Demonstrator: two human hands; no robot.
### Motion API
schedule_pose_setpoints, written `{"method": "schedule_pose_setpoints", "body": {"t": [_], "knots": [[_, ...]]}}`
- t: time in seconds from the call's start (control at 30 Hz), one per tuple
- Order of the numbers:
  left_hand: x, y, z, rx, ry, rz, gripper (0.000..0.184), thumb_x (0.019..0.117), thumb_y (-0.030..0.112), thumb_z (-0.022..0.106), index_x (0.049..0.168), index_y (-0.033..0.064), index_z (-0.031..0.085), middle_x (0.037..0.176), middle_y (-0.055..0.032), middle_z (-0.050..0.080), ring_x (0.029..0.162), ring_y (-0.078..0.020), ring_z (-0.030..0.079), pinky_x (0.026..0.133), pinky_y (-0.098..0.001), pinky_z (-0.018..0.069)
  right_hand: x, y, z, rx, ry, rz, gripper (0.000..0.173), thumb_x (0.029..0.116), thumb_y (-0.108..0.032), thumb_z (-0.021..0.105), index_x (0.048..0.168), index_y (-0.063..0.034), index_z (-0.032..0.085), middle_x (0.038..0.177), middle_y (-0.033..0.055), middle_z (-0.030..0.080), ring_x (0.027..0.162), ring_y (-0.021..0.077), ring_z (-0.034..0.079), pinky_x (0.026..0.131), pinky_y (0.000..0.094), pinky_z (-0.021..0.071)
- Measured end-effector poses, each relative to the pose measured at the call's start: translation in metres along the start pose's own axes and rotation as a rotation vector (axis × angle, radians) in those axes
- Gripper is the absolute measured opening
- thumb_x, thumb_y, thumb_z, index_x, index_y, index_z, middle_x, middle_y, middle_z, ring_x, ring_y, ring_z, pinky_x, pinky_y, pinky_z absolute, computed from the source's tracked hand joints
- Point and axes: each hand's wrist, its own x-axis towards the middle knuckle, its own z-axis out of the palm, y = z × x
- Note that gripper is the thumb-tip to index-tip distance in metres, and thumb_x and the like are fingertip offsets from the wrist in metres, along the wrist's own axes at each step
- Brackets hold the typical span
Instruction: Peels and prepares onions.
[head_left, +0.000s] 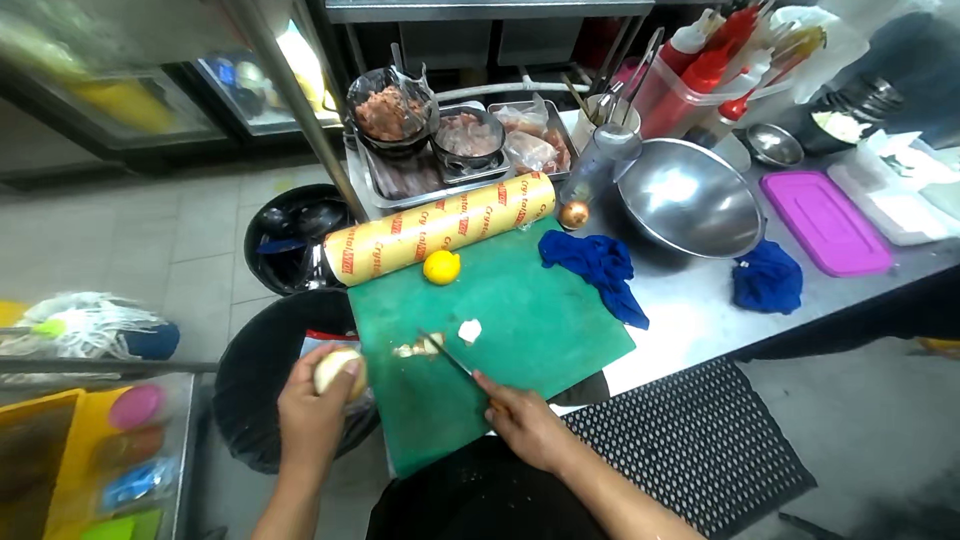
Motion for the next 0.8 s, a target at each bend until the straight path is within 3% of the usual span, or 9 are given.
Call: {"method": "schedule_pose_setpoints", "body": {"t": [0.1,0.17,0.3,0.4,0.47,0.6,0.67,0.8], "knots": [[-0.013,0.014,0.032,0.173,-0.343,0.147,0.062,0.0831,0.048,0.077,0.130,0.0095,0.065,0.122,-0.0061,0.069,0.107,-0.0155,0.069,0.092,-0.0413,0.0604,-0.009,0.003,-0.003,0.069,0.157,0.086,0.056,0.1056,-0.029,0.050,0.161,-0.0275,0.040,0.097,0.0069,0.072,0.081,0.0188,0.068,0.080,0.0429,0.0586],[-0.020,0.014,0.067,0.270,-0.560,0.203,0.066,0.0837,0.053,0.076,0.136,0.0146,0.065,0.135,-0.0053,0.065,0.123,-0.0162,0.062,0.104,-0.0426,0.0544,-0.014,0.010,-0.001,0.089,0.278,0.177,0.058,0.1043,-0.028,0.051,0.161,-0.0262,0.039,0.091,0.0054,0.071,0.073,0.0168,0.066,0.072,0.0412,0.0589],[-0.026,0.011,0.124,0.458,-0.810,0.130,0.073,0.0835,0.057,0.073,0.147,0.0259,0.057,0.161,0.0042,0.042,0.143,-0.0136,0.046,0.116,-0.0408,0.0432,-0.026,0.018,0.005,0.151,0.334,0.341,0.063,0.1027,-0.027,0.053,0.163,-0.0258,0.034,0.086,0.0055,0.069,0.062,0.0166,0.063,0.061,0.0405,0.0580],[-0.015,0.016,0.120,0.502,-0.687,-0.013,0.073,0.0829,0.054,0.073,0.147,0.0217,0.058,0.164,0.0001,0.038,0.142,-0.0184,0.048,0.115,-0.0436,0.0443,-0.032,0.021,0.009,0.143,0.307,0.355,0.064,0.1025,-0.027,0.053,0.163,-0.0263,0.034,0.085,0.0047,0.068,0.062,0.0169,0.062,0.060,0.0403,0.0572],[0.003,0.011,0.090,0.535,-0.533,-0.092,0.072,0.0848,0.051,0.074,0.146,0.0168,0.058,0.164,-0.0048,0.038,0.141,-0.0271,0.049,0.114,-0.0526,0.0441,-0.033,0.020,0.012,0.129,0.274,0.348,0.063,0.1031,-0.029,0.052,0.163,-0.0285,0.034,0.085,0.0049,0.068,0.064,0.0172,0.063,0.062,0.0413,0.0575],[0.037,-0.029,-0.001,0.657,-0.171,0.063,0.066,0.0857,0.041,0.077,0.140,0.0076,0.062,0.159,-0.0176,0.042,0.140,-0.0424,0.048,0.109,-0.0659,0.0423,-0.029,0.013,0.010,0.101,0.119,0.303,0.067,0.1042,-0.030,0.050,0.166,-0.0281,0.025,0.105,0.0099,0.072,0.083,0.0218,0.070,0.080,0.0471,0.0594],[0.041,-0.046,-0.036,0.677,-0.126,0.098,0.066,0.0850,0.043,0.074,0.139,0.0070,0.062,0.157,-0.0157,0.046,0.137,-0.0418,0.051,0.108,-0.0666,0.0423,-0.022,0.007,0.008,0.068,0.065,0.279,0.069,0.1036,-0.030,0.051,0.167,-0.0270,0.023,0.114,0.0107,0.072,0.091,0.0230,0.071,0.086,0.0479,0.0591],[0.016,-0.052,-0.050,0.570,-0.147,0.022,0.065,0.0831,0.046,0.073,0.135,0.0081,0.065,0.151,-0.0128,0.053,0.137,-0.0319,0.053,0.109,-0.0587,0.0452,0.006,-0.016,0.015,-0.033,-0.029,0.181,0.068,0.1042,-0.030,0.049,0.167,-0.0251,0.023,0.105,0.0116,0.072,0.089,0.0264,0.071,0.084,0.0490,0.0591]]}}
